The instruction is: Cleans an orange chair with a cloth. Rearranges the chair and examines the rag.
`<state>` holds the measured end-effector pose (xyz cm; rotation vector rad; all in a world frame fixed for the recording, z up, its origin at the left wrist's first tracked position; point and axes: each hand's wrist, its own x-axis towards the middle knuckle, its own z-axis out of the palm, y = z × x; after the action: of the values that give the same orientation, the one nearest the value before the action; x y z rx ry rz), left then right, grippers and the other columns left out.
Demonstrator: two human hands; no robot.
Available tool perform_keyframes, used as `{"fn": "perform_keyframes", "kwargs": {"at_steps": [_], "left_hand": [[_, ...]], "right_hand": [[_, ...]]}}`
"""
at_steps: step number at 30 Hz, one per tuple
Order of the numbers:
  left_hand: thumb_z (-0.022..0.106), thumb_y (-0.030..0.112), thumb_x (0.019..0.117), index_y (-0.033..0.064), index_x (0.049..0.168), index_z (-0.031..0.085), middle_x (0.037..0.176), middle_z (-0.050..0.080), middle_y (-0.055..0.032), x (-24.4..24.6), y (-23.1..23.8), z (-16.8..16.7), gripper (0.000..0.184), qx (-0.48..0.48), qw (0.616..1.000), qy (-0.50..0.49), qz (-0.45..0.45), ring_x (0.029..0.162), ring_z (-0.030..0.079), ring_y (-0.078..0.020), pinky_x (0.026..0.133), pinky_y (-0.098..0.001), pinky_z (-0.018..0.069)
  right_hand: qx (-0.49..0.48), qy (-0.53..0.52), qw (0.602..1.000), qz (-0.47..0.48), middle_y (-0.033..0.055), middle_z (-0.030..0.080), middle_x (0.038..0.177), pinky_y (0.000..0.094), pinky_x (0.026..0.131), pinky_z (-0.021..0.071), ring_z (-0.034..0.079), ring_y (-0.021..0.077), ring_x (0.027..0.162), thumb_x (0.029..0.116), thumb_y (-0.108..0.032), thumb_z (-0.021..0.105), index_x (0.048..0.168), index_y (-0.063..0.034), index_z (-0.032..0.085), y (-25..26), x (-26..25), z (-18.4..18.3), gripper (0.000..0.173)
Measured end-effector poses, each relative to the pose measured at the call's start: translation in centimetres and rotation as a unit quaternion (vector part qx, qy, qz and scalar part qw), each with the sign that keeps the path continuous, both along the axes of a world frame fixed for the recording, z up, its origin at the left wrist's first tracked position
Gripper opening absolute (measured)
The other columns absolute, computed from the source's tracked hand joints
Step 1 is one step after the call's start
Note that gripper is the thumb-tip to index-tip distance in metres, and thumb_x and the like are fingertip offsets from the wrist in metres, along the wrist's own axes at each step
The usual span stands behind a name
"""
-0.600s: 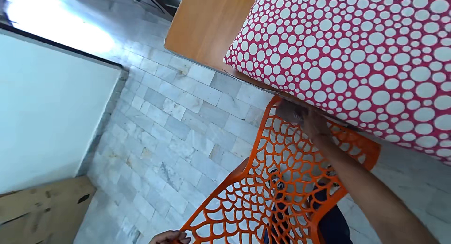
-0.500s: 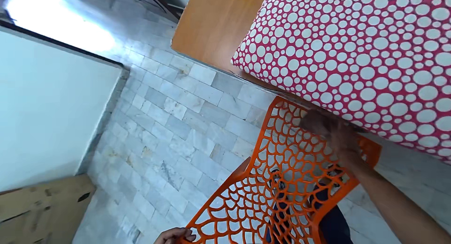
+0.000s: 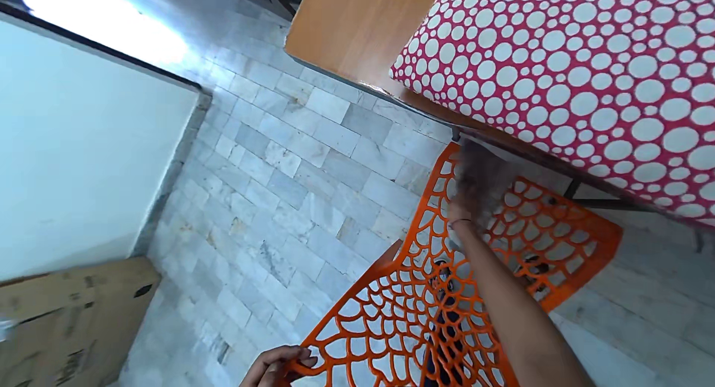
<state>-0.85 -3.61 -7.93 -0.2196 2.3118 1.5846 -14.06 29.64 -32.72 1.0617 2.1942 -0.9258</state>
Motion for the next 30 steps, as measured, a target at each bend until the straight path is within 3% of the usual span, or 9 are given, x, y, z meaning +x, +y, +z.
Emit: {"fn": "perform_keyframes", "kwargs": {"at_steps": [4, 7, 13, 17, 19, 22, 25, 28, 30], "left_hand": [[0.033, 0.017, 0.1081, 0.0230, 0.107, 0.070, 0.099, 0.078, 0.0059, -0.1, 0.0, 0.0, 0.038, 0.002, 1.000, 0.002, -0.006, 0.088, 0.076, -0.0092, 0.082, -0.0270, 0.0624], [0.033, 0.018, 0.1087, 0.0228, 0.108, 0.070, 0.100, 0.078, 0.0061, -0.3, 0.0, 0.0, 0.037, 0.004, 1.000, -0.001, -0.015, 0.089, 0.075, -0.0089, 0.082, -0.0269, 0.0621], [0.029, 0.008, 0.1048, 0.0193, 0.106, 0.067, 0.099, 0.078, 0.0071, -0.2, 0.2, 0.1, 0.040, -0.004, 1.000, -0.002, -0.004, 0.087, 0.075, -0.0085, 0.081, -0.0268, 0.0627], [0.025, 0.005, 0.1016, 0.0146, 0.104, 0.063, 0.095, 0.078, 0.0071, -0.3, 0.6, 0.2, 0.039, -0.018, 1.000, -0.006, 0.018, 0.084, 0.075, -0.0081, 0.079, -0.0266, 0.0630], [0.025, 0.005, 0.1009, 0.0137, 0.103, 0.063, 0.093, 0.078, 0.0072, -0.3, 0.8, 0.3, 0.039, -0.019, 0.999, -0.008, 0.027, 0.083, 0.075, -0.0081, 0.078, -0.0264, 0.0631], [0.025, 0.004, 0.1006, 0.0127, 0.102, 0.063, 0.093, 0.078, 0.0065, -0.3, 0.8, 0.2, 0.039, -0.015, 0.999, -0.005, 0.028, 0.082, 0.075, -0.0081, 0.076, -0.0255, 0.0631], [0.024, 0.003, 0.0997, 0.0108, 0.102, 0.062, 0.092, 0.078, 0.0061, -0.4, 0.9, 0.2, 0.039, -0.020, 0.999, -0.001, 0.032, 0.080, 0.075, -0.0082, 0.075, -0.0255, 0.0631], [0.024, 0.002, 0.0993, 0.0098, 0.101, 0.062, 0.091, 0.077, 0.0057, -0.5, 1.1, 0.2, 0.038, -0.021, 0.999, -0.004, 0.034, 0.078, 0.075, -0.0081, 0.072, -0.0251, 0.0632], [0.024, 0.002, 0.0983, 0.0091, 0.100, 0.061, 0.090, 0.077, 0.0061, -0.6, 1.3, 0.2, 0.037, -0.024, 0.999, -0.006, 0.036, 0.077, 0.074, -0.0075, 0.071, -0.0242, 0.0629]], "right_hand": [[-0.062, 0.077, 0.964, 0.248, 0.0314, 0.045, 0.150, 0.0570, 0.092, 0.0553, 0.062, 0.0487, 0.118, 0.1023, 0.003, 0.049, 0.162, -0.0058, 0.028, -5.1, 1.2, 0.6, 0.064], [-0.049, 0.082, 0.915, 0.393, 0.0273, 0.047, 0.152, 0.0598, 0.098, 0.0486, 0.055, 0.0495, 0.127, 0.0989, 0.010, 0.053, 0.162, -0.0055, 0.030, -3.5, 4.6, -0.8, 0.069], [0.089, -0.036, 0.964, 0.247, 0.0331, 0.044, 0.152, 0.0647, 0.114, 0.0337, 0.043, 0.0521, 0.139, 0.0977, 0.004, 0.058, 0.146, 0.0103, 0.048, 9.0, 9.7, -1.3, 0.049], [0.160, -0.081, 0.965, 0.189, 0.0369, 0.042, 0.151, 0.0686, 0.113, 0.0300, 0.039, 0.0544, 0.141, 0.0960, -0.003, 0.066, 0.133, 0.0120, 0.059, 16.9, 13.6, -1.1, 0.041], [0.164, -0.077, 0.972, 0.152, 0.0383, 0.042, 0.150, 0.0704, 0.111, 0.0320, 0.040, 0.0560, 0.140, 0.0966, -0.004, 0.067, 0.139, 0.0123, 0.054, 17.3, 14.4, -1.4, 0.047], [0.158, -0.057, 0.979, 0.114, 0.0375, 0.047, 0.144, 0.0664, 0.105, 0.0426, 0.048, 0.0550, 0.133, 0.0985, -0.007, 0.066, 0.153, 0.0047, 0.039, 13.5, 14.4, -1.5, 0.062], [0.074, -0.034, 0.989, 0.126, 0.0347, 0.046, 0.147, 0.0606, 0.102, 0.0502, 0.053, 0.0524, 0.130, 0.0976, 0.001, 0.060, 0.156, -0.0020, 0.038, 5.7, 14.7, -1.0, 0.062], [-0.075, -0.079, 0.963, 0.248, 0.0315, 0.045, 0.150, 0.0581, 0.101, 0.0519, 0.055, 0.0497, 0.129, 0.1019, 0.001, 0.051, 0.163, -0.0134, 0.030, -2.6, 17.3, -0.1, 0.066], [-0.141, -0.087, 0.921, 0.353, 0.0321, 0.044, 0.151, 0.0604, 0.103, 0.0494, 0.052, 0.0503, 0.133, 0.1020, 0.005, 0.047, 0.165, -0.0130, 0.025, -6.7, 20.5, -0.4, 0.069]]}}
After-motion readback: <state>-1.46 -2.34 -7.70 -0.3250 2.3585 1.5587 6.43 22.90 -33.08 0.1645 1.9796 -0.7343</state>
